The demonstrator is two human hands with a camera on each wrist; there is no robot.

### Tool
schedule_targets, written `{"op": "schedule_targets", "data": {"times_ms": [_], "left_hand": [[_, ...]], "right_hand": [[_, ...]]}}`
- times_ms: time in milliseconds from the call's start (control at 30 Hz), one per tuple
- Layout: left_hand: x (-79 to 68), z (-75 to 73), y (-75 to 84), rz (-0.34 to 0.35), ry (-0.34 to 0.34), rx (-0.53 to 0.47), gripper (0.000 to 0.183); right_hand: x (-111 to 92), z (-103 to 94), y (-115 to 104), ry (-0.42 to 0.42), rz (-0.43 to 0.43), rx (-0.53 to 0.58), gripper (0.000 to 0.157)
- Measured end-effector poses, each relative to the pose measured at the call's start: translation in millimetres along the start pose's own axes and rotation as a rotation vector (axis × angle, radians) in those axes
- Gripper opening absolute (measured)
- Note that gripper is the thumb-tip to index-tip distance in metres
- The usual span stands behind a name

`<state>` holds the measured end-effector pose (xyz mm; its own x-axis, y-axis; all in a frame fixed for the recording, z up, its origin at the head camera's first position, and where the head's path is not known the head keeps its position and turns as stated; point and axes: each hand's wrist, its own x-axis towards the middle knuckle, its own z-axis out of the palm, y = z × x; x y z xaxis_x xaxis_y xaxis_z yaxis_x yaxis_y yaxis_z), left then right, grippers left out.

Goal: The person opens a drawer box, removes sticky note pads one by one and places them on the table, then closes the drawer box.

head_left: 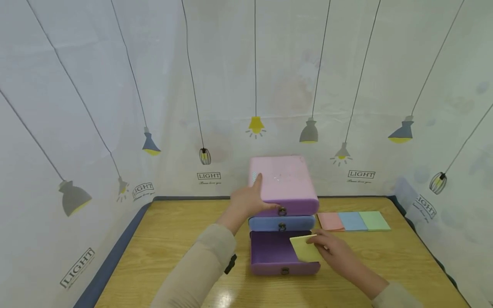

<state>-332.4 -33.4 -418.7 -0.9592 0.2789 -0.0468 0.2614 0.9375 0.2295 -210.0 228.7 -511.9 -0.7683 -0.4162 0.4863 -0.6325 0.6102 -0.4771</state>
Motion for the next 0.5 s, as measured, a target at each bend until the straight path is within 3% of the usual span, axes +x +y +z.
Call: {"op": "schedule_targets", "data": {"times_ms": [233,500], "left_hand": [[-1.1,-1.8,0.4,0.000,0.006,0.001,0.127],[-1.1,-2.5,1.1,-0.009,-0.012,0.007,0.126]], "right_hand": [[-15.3,-15.5,7.9,0.099,0.042,-0.088,0.035],[-35.8,-34.6,26.2,-0.010,0.309,-0.034,0.040]]}}
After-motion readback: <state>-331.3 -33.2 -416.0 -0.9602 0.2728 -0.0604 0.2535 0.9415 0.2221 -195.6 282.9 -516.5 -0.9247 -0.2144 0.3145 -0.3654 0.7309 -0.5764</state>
